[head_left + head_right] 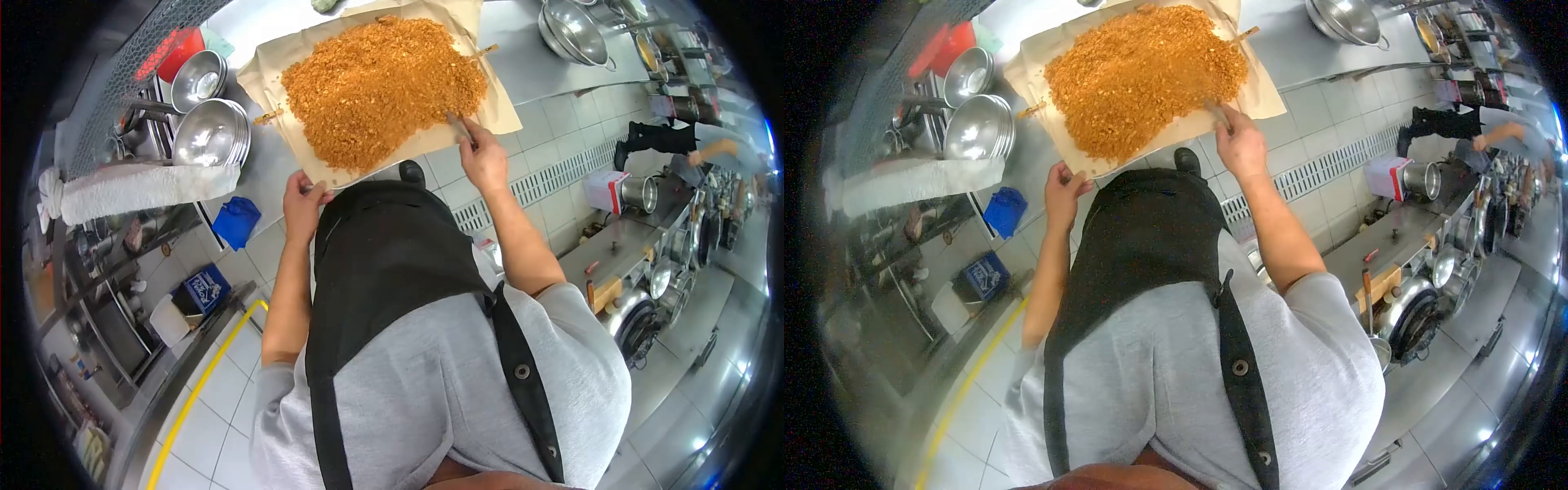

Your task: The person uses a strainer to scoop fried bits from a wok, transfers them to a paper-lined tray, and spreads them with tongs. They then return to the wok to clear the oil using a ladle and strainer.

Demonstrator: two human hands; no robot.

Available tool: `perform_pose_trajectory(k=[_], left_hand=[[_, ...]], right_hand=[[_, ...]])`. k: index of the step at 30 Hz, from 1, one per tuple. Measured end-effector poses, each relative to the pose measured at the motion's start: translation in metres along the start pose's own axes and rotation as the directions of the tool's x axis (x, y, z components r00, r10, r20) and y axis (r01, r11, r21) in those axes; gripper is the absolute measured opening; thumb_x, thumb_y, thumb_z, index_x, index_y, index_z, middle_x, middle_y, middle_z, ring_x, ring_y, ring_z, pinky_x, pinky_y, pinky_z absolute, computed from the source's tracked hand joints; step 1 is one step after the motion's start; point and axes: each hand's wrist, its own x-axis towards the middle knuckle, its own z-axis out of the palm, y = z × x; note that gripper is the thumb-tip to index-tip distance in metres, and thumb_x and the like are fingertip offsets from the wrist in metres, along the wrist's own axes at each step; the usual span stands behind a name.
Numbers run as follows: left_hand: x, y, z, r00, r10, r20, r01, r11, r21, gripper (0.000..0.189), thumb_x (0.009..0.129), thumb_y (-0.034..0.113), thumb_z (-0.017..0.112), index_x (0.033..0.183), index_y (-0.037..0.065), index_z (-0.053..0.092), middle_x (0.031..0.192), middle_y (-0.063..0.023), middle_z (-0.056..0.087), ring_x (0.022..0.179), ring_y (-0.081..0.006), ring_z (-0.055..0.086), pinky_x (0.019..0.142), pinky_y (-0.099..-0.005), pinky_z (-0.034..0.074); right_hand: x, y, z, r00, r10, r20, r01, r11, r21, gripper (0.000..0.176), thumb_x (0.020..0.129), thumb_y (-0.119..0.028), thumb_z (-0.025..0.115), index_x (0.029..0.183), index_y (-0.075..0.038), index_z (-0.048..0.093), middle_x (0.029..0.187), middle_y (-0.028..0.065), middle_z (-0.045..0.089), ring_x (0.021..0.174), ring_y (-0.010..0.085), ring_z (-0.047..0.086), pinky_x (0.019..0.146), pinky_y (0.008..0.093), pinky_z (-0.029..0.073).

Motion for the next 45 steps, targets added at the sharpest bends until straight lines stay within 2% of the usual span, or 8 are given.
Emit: perform_pose_trajectory(k=[12,17,19,23,30,32,39,45], left_hand=[[-0.001,-0.001,0.001,1.000,-0.021,-0.017,0.020,0.999,-0.041,0.033,0.092,0.000,0.067,0.121,-0.003,0.053,0.101,-0.0078,0.056,0.078,-0.0199,0.071,0.068,-0.0283,0.064],[-0.006,0.002,0.002,0.999,-0.038,-0.025,0.038,0.999,0.002,0.035,0.094,0.004,0.066,0.126,-0.002,0.053,0.106,-0.0101,0.063,0.082,-0.0179,0.069,0.073,-0.0288,0.063],[-0.002,0.003,0.001,0.999,-0.021,-0.037,0.020,1.000,-0.005,0.035,0.094,0.004,0.066,0.126,-0.003,0.053,0.107,-0.0111,0.063,0.082,-0.0180,0.069,0.073,-0.0288,0.063],[-0.003,0.006,0.003,0.998,-0.047,-0.037,0.047,0.999,0.018,0.036,0.095,0.004,0.066,0.128,-0.003,0.053,0.108,-0.0134,0.064,0.080,-0.0178,0.070,0.072,-0.0289,0.063],[-0.003,-0.003,0.003,0.996,-0.007,-0.093,0.008,1.000,0.015,0.035,0.093,0.001,0.065,0.127,-0.003,0.054,0.105,-0.0103,0.064,0.075,-0.0166,0.070,0.067,-0.0271,0.062],[-0.003,-0.003,0.004,0.995,-0.002,-0.098,0.002,1.000,-0.002,0.035,0.093,0.001,0.065,0.127,-0.003,0.054,0.106,-0.0106,0.064,0.075,-0.0165,0.070,0.066,-0.0272,0.062],[-0.005,-0.003,0.005,0.995,-0.007,-0.098,0.005,1.000,-0.022,0.037,0.093,0.000,0.066,0.128,-0.004,0.054,0.110,-0.0125,0.065,0.077,-0.0167,0.070,0.068,-0.0274,0.062],[-0.003,-0.003,0.005,0.996,-0.022,-0.082,0.024,0.999,0.023,0.037,0.095,0.003,0.066,0.129,-0.003,0.054,0.105,-0.0100,0.063,0.083,-0.0189,0.070,0.072,-0.0296,0.063]], right_hand=[[-0.021,-0.013,-0.004,0.983,-0.153,0.102,0.163,0.982,-0.099,0.045,0.090,-0.018,0.069,0.135,-0.021,0.064,0.094,0.0142,0.065,0.088,0.0344,0.067,0.077,0.0453,0.056],[0.001,-0.020,-0.005,0.989,-0.129,0.069,0.130,0.992,-0.003,0.043,0.091,-0.021,0.068,0.134,-0.020,0.065,0.100,0.0141,0.068,0.091,0.0331,0.069,0.081,0.0459,0.056],[0.020,-0.038,0.015,0.982,-0.187,0.013,0.187,0.982,-0.036,0.041,0.091,-0.017,0.070,0.132,-0.015,0.067,0.103,0.0172,0.070,0.087,0.0323,0.070,0.082,0.0427,0.056],[0.042,-0.085,0.060,0.949,-0.283,0.139,0.292,0.955,-0.046,0.041,0.091,-0.022,0.068,0.132,-0.016,0.067,0.106,0.0156,0.071,0.097,0.0352,0.068,0.086,0.0457,0.055],[0.086,-0.154,0.094,0.853,-0.450,0.264,0.481,0.875,-0.062,0.037,0.093,-0.027,0.065,0.129,-0.020,0.068,0.103,0.0146,0.070,0.095,0.0335,0.069,0.084,0.0449,0.056],[0.103,-0.164,0.100,0.851,-0.402,0.338,0.482,0.854,-0.196,0.036,0.094,-0.029,0.063,0.129,-0.023,0.068,0.102,0.0134,0.069,0.096,0.0325,0.070,0.084,0.0446,0.056],[0.135,-0.142,0.085,0.880,-0.399,0.256,0.456,0.861,-0.226,0.036,0.095,-0.030,0.062,0.130,-0.025,0.067,0.105,0.0121,0.069,0.098,0.0321,0.069,0.086,0.0457,0.056],[0.137,-0.089,0.034,0.931,-0.273,0.242,0.334,0.906,-0.261,0.035,0.095,-0.029,0.063,0.130,-0.024,0.068,0.106,0.0107,0.069,0.099,0.0313,0.068,0.087,0.0453,0.055]])
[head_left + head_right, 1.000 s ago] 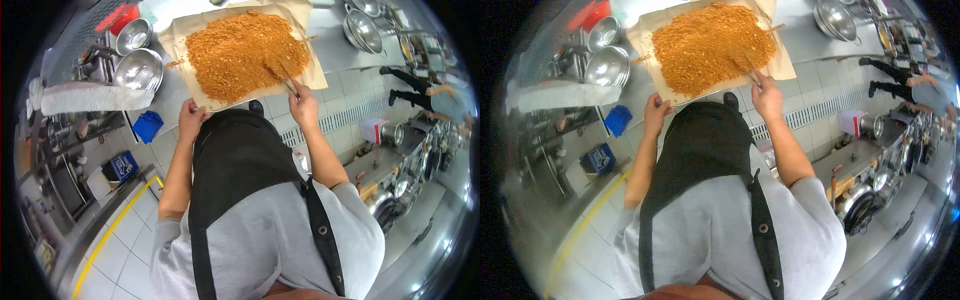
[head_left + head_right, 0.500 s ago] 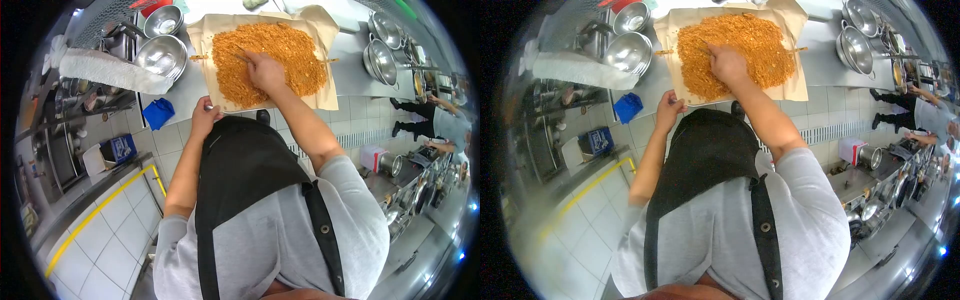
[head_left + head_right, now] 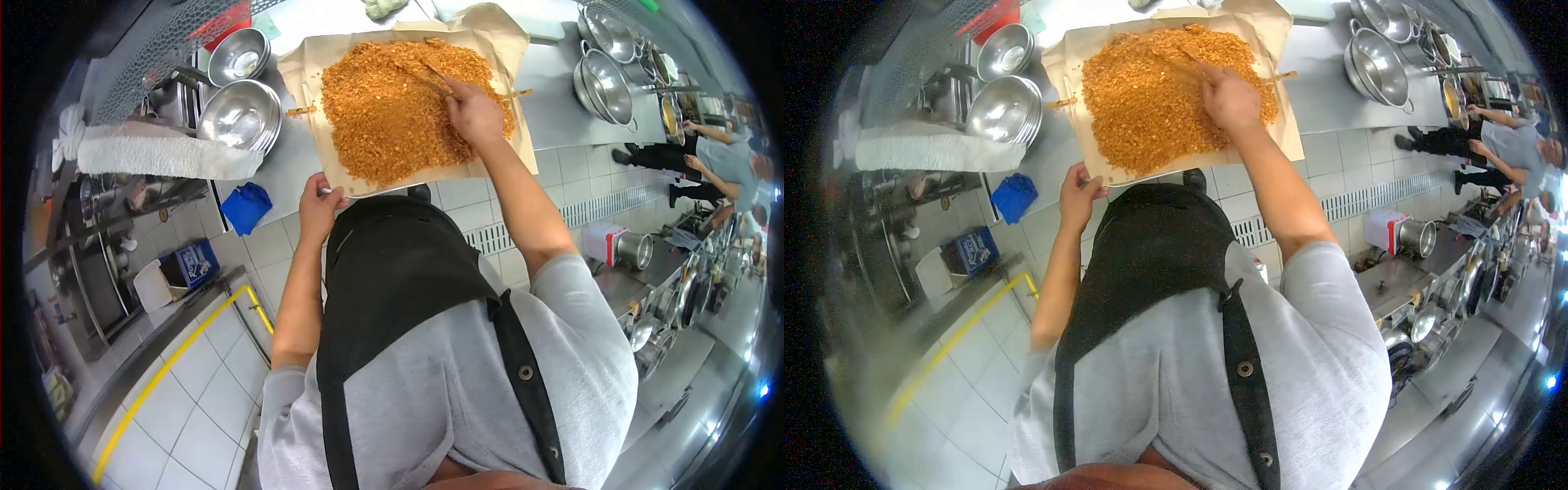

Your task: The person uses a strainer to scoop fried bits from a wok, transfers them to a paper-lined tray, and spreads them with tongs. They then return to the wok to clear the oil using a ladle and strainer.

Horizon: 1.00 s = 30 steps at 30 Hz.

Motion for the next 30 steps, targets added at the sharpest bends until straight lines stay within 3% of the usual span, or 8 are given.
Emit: perform_pose_trajectory(k=[2,11,13,15,19,21,26,30], left_hand=[[0.000,0.001,0.000,1.000,0.010,0.011,-0.010,1.000,-0.011,0.037,0.094,0.003,0.066,0.129,-0.003,0.054,0.106,-0.0103,0.064,0.083,-0.0190,0.070,0.072,-0.0296,0.063],[-0.005,0.005,0.003,1.000,-0.013,-0.008,0.013,1.000,0.009,0.036,0.094,0.003,0.066,0.128,-0.001,0.053,0.108,-0.0100,0.065,0.086,-0.0170,0.069,0.073,-0.0300,0.062],[0.000,0.005,0.005,0.999,-0.010,-0.032,0.010,1.000,0.001,0.036,0.094,0.004,0.066,0.127,-0.001,0.054,0.108,-0.0093,0.065,0.086,-0.0164,0.068,0.073,-0.0301,0.062],[-0.001,-0.003,0.002,1.000,-0.005,0.003,0.006,0.999,-0.054,0.035,0.095,0.005,0.066,0.127,0.000,0.054,0.108,-0.0080,0.065,0.088,-0.0158,0.068,0.074,-0.0300,0.062],[-0.001,-0.004,0.005,1.000,-0.002,-0.009,0.001,1.000,-0.026,0.035,0.095,0.005,0.066,0.128,0.000,0.054,0.109,-0.0072,0.065,0.090,-0.0158,0.068,0.074,-0.0299,0.062],[-0.002,-0.001,0.003,1.000,0.006,0.002,-0.006,0.999,-0.046,0.035,0.095,0.005,0.066,0.128,0.001,0.055,0.111,-0.0074,0.064,0.091,-0.0162,0.068,0.074,-0.0302,0.062],[-0.006,0.001,0.006,1.000,0.000,-0.021,-0.001,0.999,-0.051,0.035,0.095,0.003,0.065,0.129,-0.001,0.054,0.110,-0.0092,0.064,0.086,-0.0165,0.069,0.073,-0.0292,0.062],[-0.003,-0.002,0.003,0.998,0.055,-0.025,-0.057,0.996,-0.071,0.037,0.095,0.001,0.065,0.130,-0.003,0.053,0.110,-0.0115,0.065,0.082,-0.0163,0.070,0.072,-0.0284,0.063]], right_hand=[[-0.006,0.025,-0.003,0.998,0.054,-0.021,-0.055,0.998,-0.012,0.039,0.094,-0.030,0.062,0.132,-0.026,0.066,0.115,0.0103,0.068,0.104,0.0319,0.068,0.088,0.0461,0.055],[0.018,0.080,-0.007,0.995,0.057,-0.082,-0.064,0.995,-0.078,0.037,0.093,-0.031,0.064,0.129,-0.026,0.069,0.106,0.0123,0.070,0.096,0.0327,0.069,0.083,0.0459,0.056],[0.023,0.078,-0.016,0.987,0.035,-0.156,-0.045,0.997,-0.063,0.037,0.092,-0.031,0.065,0.129,-0.026,0.069,0.106,0.0121,0.070,0.095,0.0328,0.069,0.083,0.0458,0.056],[0.012,0.068,-0.020,0.996,0.067,-0.058,-0.062,0.995,0.082,0.038,0.092,-0.030,0.064,0.129,-0.026,0.069,0.107,0.0124,0.070,0.096,0.0327,0.069,0.082,0.0464,0.056],[0.019,0.023,-0.001,0.993,0.006,-0.118,0.002,0.998,0.063,0.038,0.091,-0.030,0.065,0.129,-0.026,0.069,0.108,0.0123,0.071,0.097,0.0323,0.069,0.083,0.0463,0.056],[0.026,0.015,-0.005,0.997,0.078,-0.026,-0.078,0.997,0.017,0.038,0.092,-0.028,0.066,0.130,-0.024,0.069,0.114,0.0158,0.070,0.104,0.0355,0.067,0.091,0.0458,0.054],[0.017,0.094,-0.002,0.989,0.086,-0.118,-0.089,0.996,-0.024,0.040,0.092,-0.030,0.063,0.131,-0.024,0.067,0.111,0.0128,0.070,0.103,0.0341,0.068,0.089,0.0464,0.055],[-0.011,0.100,-0.009,0.977,0.150,-0.154,-0.138,0.987,0.083,0.039,0.091,-0.027,0.066,0.130,-0.021,0.069,0.113,0.0144,0.071,0.104,0.0350,0.068,0.090,0.0467,0.054]])
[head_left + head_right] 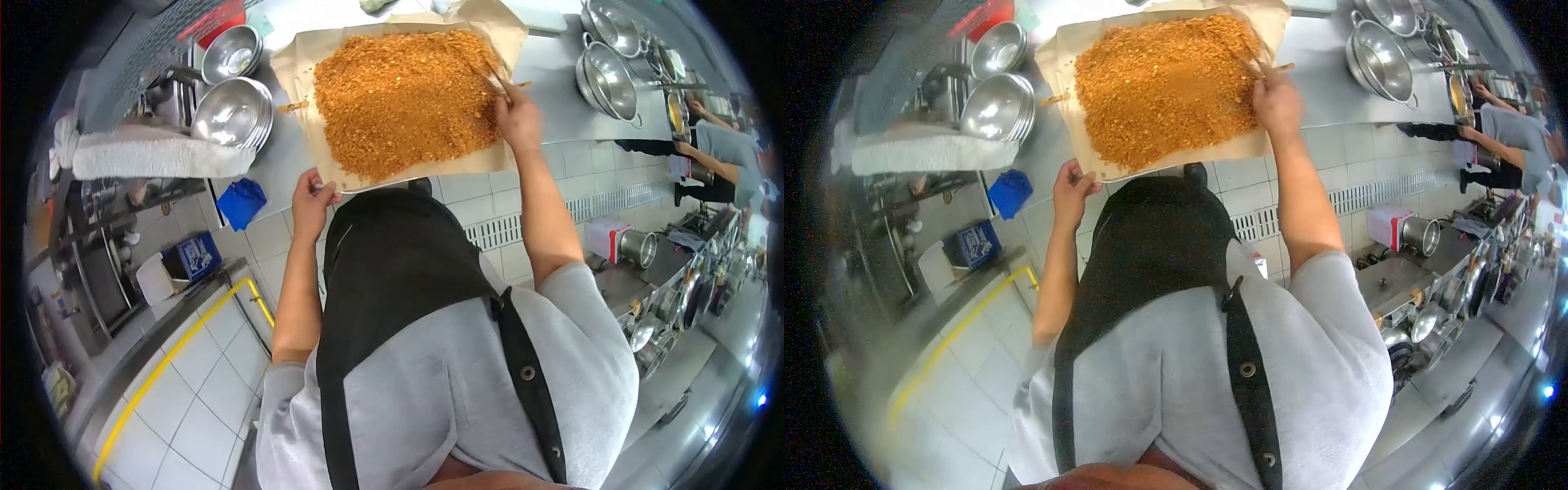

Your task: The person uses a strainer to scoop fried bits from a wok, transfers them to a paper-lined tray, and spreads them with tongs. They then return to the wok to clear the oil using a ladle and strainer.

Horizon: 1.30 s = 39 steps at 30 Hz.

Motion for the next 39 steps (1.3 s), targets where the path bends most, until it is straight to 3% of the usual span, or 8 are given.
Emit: perform_pose_trajectory(k=[4,8,16,17,21,24,27,39], left_hand=[[0.000,0.001,-0.004,0.999,-0.033,0.021,0.032,0.999,0.035,0.037,0.095,0.001,0.065,0.130,-0.004,0.053,0.110,-0.0122,0.065,0.082,-0.0172,0.070,0.072,-0.0286,0.063],[0.004,0.003,-0.007,0.998,-0.040,0.052,0.038,0.998,0.048,0.038,0.096,0.005,0.067,0.131,-0.002,0.053,0.112,-0.0130,0.066,0.084,-0.0186,0.070,0.073,-0.0289,0.062],[0.005,0.000,-0.010,0.998,-0.005,0.068,0.004,1.000,0.012,0.036,0.094,0.001,0.066,0.127,-0.005,0.053,0.109,-0.0126,0.065,0.079,-0.0183,0.072,0.068,-0.0273,0.062],[0.005,0.000,-0.011,0.996,-0.019,0.092,0.020,1.000,-0.005,0.037,0.095,0.003,0.066,0.128,-0.004,0.052,0.111,-0.0125,0.064,0.081,-0.0191,0.071,0.070,-0.0281,0.062],[0.004,-0.001,-0.012,0.995,-0.004,0.097,0.007,0.999,-0.033,0.036,0.094,0.001,0.066,0.127,-0.004,0.052,0.106,-0.0104,0.061,0.079,-0.0192,0.072,0.066,-0.0268,0.062],[0.004,0.000,-0.014,0.994,-0.016,0.110,0.020,0.999,-0.030,0.036,0.094,0.001,0.066,0.127,-0.003,0.053,0.106,-0.0100,0.061,0.079,-0.0196,0.072,0.066,-0.0270,0.062],[0.001,0.002,-0.014,0.995,-0.003,0.101,0.009,0.998,-0.055,0.036,0.093,0.001,0.066,0.127,-0.002,0.054,0.106,-0.0094,0.061,0.079,-0.0197,0.072,0.065,-0.0274,0.062],[0.001,0.000,-0.010,0.999,0.019,0.038,-0.020,0.999,0.026,0.035,0.093,0.002,0.067,0.126,-0.003,0.055,0.102,-0.0086,0.062,0.077,-0.0189,0.072,0.065,-0.0285,0.061]], right_hand=[[-0.032,-0.037,0.004,0.999,0.046,0.029,-0.049,0.993,0.104,0.037,0.091,-0.025,0.066,0.127,-0.016,0.070,0.113,0.0163,0.072,0.104,0.0348,0.069,0.090,0.0451,0.055],[-0.068,-0.069,0.018,0.996,-0.039,0.076,0.021,0.975,0.220,0.036,0.090,-0.026,0.068,0.124,-0.013,0.072,0.111,0.0177,0.073,0.102,0.0353,0.070,0.089,0.0442,0.055],[-0.106,-0.157,0.044,0.970,-0.220,0.108,0.201,0.966,0.161,0.036,0.090,-0.024,0.068,0.126,-0.018,0.072,0.111,0.0152,0.073,0.093,0.0335,0.070,0.084,0.0439,0.056],[-0.105,-0.165,0.046,0.961,-0.189,0.200,0.169,0.979,0.113,0.035,0.090,-0.024,0.068,0.124,-0.019,0.072,0.109,0.0152,0.072,0.095,0.0340,0.070,0.084,0.0447,0.056],[-0.100,-0.168,0.045,0.963,-0.235,0.134,0.216,0.966,0.142,0.037,0.091,-0.025,0.066,0.127,-0.020,0.070,0.111,0.0137,0.071,0.100,0.0354,0.069,0.086,0.0469,0.056],[-0.096,-0.163,0.040,0.929,-0.323,0.180,0.300,0.943,0.144,0.036,0.092,-0.026,0.067,0.128,-0.021,0.070,0.101,0.0142,0.069,0.094,0.0339,0.069,0.083,0.0467,0.056],[-0.065,-0.169,0.048,0.888,-0.406,0.215,0.413,0.911,0.018,0.037,0.093,-0.027,0.065,0.130,-0.024,0.069,0.100,0.0139,0.068,0.094,0.0344,0.069,0.082,0.0475,0.056],[0.001,-0.187,0.077,0.924,-0.322,0.205,0.330,0.944,-0.005,0.039,0.093,-0.033,0.060,0.130,-0.022,0.068,0.115,0.0169,0.070,0.103,0.0340,0.070,0.091,0.0481,0.056]])
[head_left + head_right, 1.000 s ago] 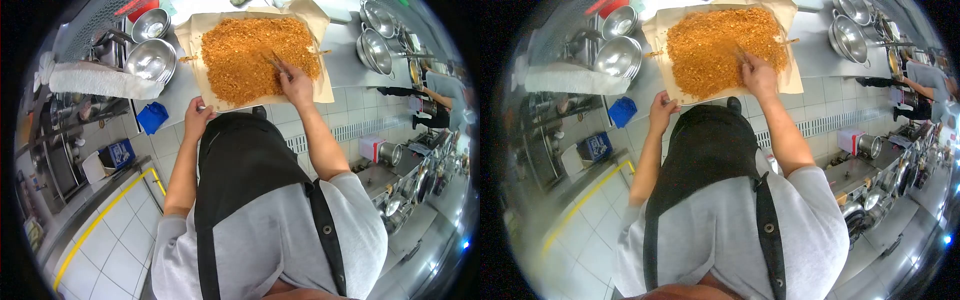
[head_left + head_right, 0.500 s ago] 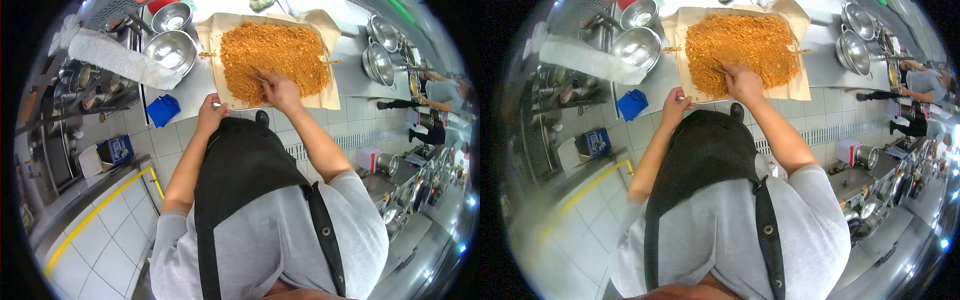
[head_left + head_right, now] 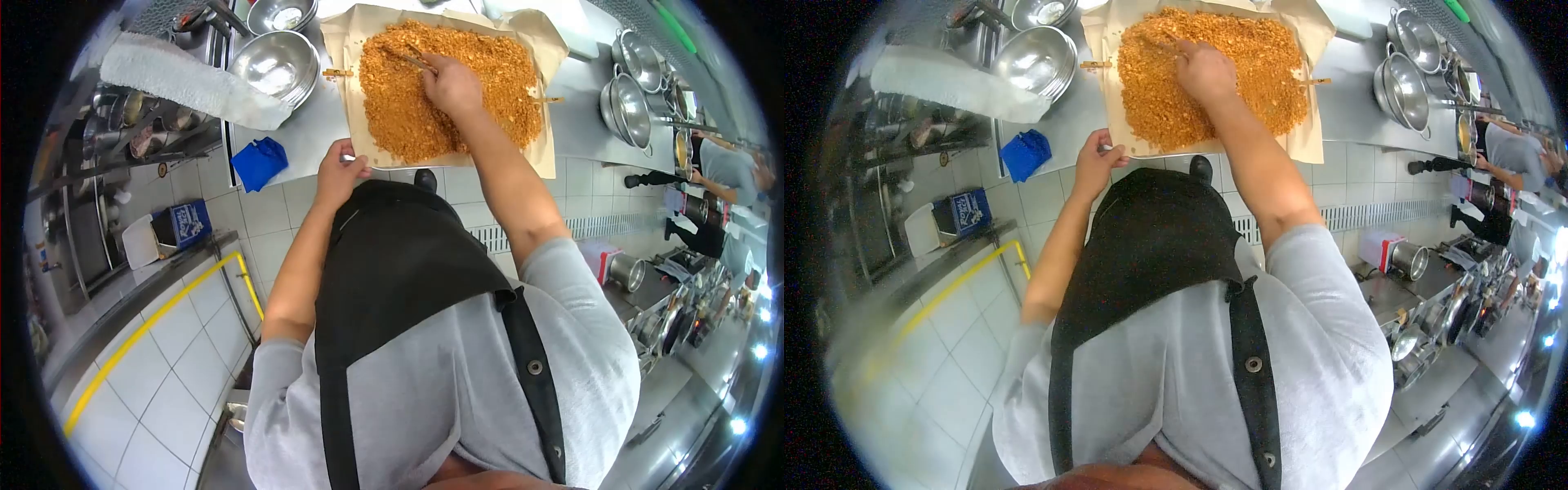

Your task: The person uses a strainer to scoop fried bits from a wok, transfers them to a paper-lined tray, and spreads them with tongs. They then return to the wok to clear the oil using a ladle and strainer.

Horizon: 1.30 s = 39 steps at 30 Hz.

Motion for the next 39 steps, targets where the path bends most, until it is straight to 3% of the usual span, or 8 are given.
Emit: perform_pose_trajectory(k=[5,9,12,19,21,28,30,39], left_hand=[[0.004,-0.001,-0.002,1.000,-0.003,0.013,0.004,0.999,-0.054,0.035,0.093,0.002,0.068,0.125,-0.002,0.055,0.102,-0.0085,0.062,0.077,-0.0187,0.073,0.065,-0.0276,0.061],[0.002,-0.002,-0.003,0.999,-0.029,0.034,0.030,0.999,-0.034,0.035,0.093,0.002,0.068,0.125,-0.002,0.055,0.103,-0.0091,0.062,0.077,-0.0195,0.073,0.065,-0.0268,0.061],[0.003,-0.003,-0.004,0.999,-0.029,0.044,0.030,0.999,-0.032,0.035,0.093,0.002,0.068,0.126,-0.003,0.054,0.105,-0.0098,0.062,0.078,-0.0201,0.073,0.066,-0.0272,0.062],[0.003,-0.001,-0.003,0.997,-0.026,0.076,0.029,0.999,-0.039,0.035,0.094,0.002,0.066,0.126,-0.004,0.053,0.105,-0.0108,0.062,0.079,-0.0212,0.074,0.068,-0.0292,0.063],[0.003,0.000,-0.004,0.995,-0.042,0.095,0.042,0.999,0.002,0.037,0.096,0.003,0.065,0.129,-0.005,0.050,0.110,-0.0127,0.060,0.084,-0.0238,0.073,0.074,-0.0310,0.063],[0.004,-0.006,-0.004,0.994,-0.016,0.107,0.016,1.000,0.001,0.037,0.097,0.002,0.064,0.130,-0.006,0.050,0.116,-0.0156,0.062,0.087,-0.0240,0.073,0.075,-0.0314,0.064],[0.005,-0.007,-0.003,0.997,0.006,0.078,-0.006,1.000,-0.006,0.036,0.095,0.001,0.065,0.127,-0.006,0.050,0.109,-0.0126,0.061,0.080,-0.0234,0.074,0.071,-0.0305,0.063],[0.000,0.001,0.002,0.998,-0.034,0.055,0.032,0.999,0.031,0.038,0.095,0.003,0.065,0.130,-0.004,0.051,0.112,-0.0132,0.063,0.088,-0.0213,0.070,0.077,-0.0318,0.064]], right_hand=[[-0.074,0.007,-0.006,1.000,-0.005,-0.020,0.009,0.977,0.214,0.039,0.093,-0.024,0.067,0.130,-0.016,0.069,0.110,0.0170,0.072,0.097,0.0347,0.070,0.083,0.0435,0.056],[-0.130,-0.014,-0.008,0.996,0.067,0.062,-0.079,0.970,0.228,0.037,0.092,-0.023,0.067,0.129,-0.017,0.069,0.110,0.0166,0.071,0.099,0.0364,0.069,0.084,0.0452,0.056],[-0.148,-0.025,-0.004,0.999,0.008,0.032,-0.015,0.973,0.229,0.038,0.090,-0.020,0.068,0.129,-0.019,0.069,0.095,0.0128,0.066,0.088,0.0354,0.067,0.076,0.0463,0.056],[-0.181,-0.024,-0.003,1.000,-0.006,-0.025,0.011,0.976,0.220,0.039,0.089,-0.017,0.070,0.127,-0.022,0.070,0.097,0.0120,0.067,0.091,0.0346,0.067,0.078,0.0456,0.056],[-0.191,-0.003,0.000,0.989,0.046,-0.141,-0.016,0.978,0.206,0.041,0.088,-0.016,0.071,0.128,-0.023,0.069,0.097,0.0114,0.067,0.093,0.0337,0.067,0.078,0.0451,0.056],[-0.224,0.056,-0.040,0.945,0.292,-0.149,-0.286,0.956,0.065,0.040,0.090,-0.016,0.071,0.130,-0.018,0.068,0.096,0.0129,0.067,0.086,0.0348,0.066,0.076,0.0441,0.055],[-0.233,0.075,-0.040,0.905,0.389,-0.174,-0.382,0.921,0.074,0.040,0.089,-0.021,0.070,0.129,-0.024,0.069,0.100,0.0118,0.067,0.088,0.0345,0.068,0.079,0.0462,0.056],[-0.238,0.118,-0.050,0.828,0.476,-0.297,-0.452,0.880,0.149,0.042,0.090,-0.019,0.069,0.133,-0.017,0.067,0.107,0.0160,0.070,0.087,0.0317,0.069,0.080,0.0408,0.056]])
